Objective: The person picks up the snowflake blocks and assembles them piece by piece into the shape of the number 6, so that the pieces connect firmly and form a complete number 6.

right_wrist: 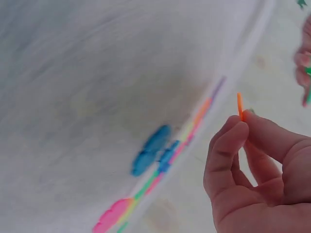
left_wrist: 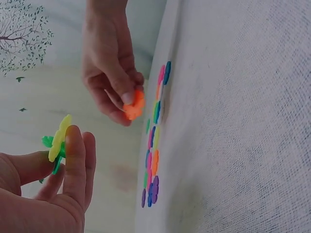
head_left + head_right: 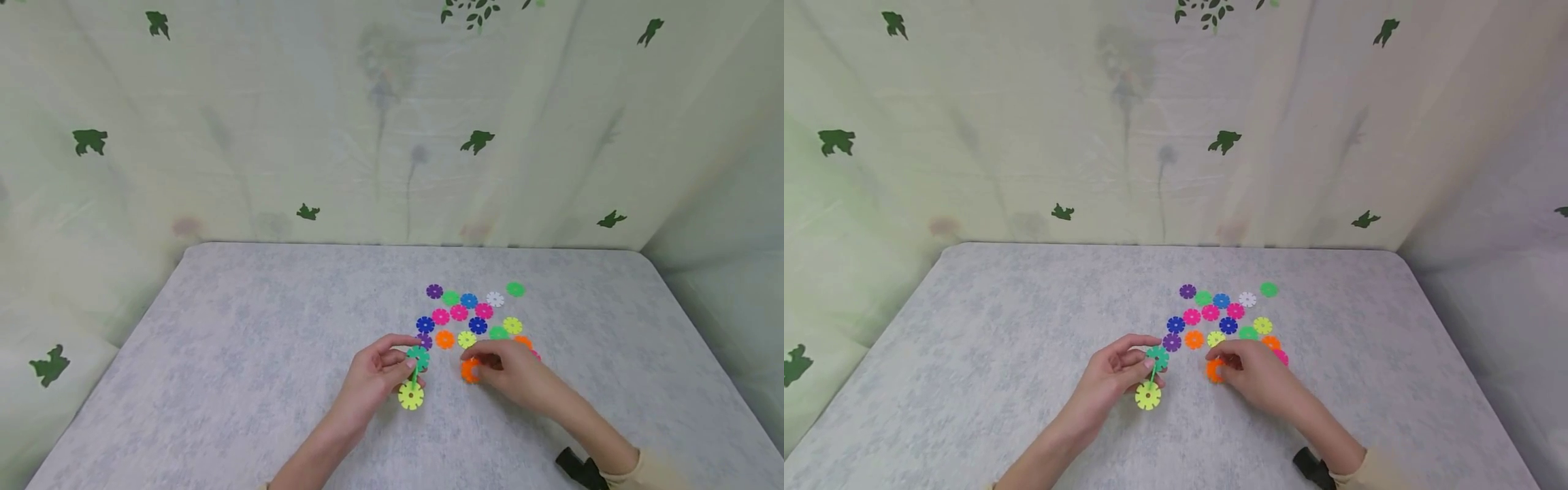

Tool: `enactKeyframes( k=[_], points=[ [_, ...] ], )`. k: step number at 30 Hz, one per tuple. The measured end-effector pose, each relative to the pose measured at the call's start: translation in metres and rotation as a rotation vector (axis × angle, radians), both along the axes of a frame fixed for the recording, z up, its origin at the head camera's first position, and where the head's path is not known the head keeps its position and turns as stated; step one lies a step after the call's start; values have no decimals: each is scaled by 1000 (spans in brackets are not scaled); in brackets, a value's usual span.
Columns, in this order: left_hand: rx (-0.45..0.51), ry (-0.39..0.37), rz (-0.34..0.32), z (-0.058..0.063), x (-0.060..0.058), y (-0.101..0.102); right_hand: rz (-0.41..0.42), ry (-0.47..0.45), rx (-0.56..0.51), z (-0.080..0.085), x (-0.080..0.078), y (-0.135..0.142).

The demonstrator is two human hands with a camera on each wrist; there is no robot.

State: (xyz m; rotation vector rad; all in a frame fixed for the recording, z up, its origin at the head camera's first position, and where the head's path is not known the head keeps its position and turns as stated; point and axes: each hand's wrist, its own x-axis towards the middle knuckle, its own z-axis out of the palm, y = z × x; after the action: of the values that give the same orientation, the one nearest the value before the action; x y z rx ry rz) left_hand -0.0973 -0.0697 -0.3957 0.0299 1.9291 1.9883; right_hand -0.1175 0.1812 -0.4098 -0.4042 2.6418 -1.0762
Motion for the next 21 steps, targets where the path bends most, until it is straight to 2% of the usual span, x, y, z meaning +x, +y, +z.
enactKeyframes(
  k=[4, 8, 14, 21],
  points=[
    [26, -5, -4, -1, 0, 2, -150, -32, -109, 12, 10, -8],
    [56, -11, -14, -1, 0, 3, -231, -53, -247, 22, 23, -15],
    [77, -21, -19, 0, 3, 4, -299, -73, -418, 30, 37, -25],
    [119, -32, -41, 1, 5, 5, -329, 21, -525, 27, 43, -34]
  ],
)
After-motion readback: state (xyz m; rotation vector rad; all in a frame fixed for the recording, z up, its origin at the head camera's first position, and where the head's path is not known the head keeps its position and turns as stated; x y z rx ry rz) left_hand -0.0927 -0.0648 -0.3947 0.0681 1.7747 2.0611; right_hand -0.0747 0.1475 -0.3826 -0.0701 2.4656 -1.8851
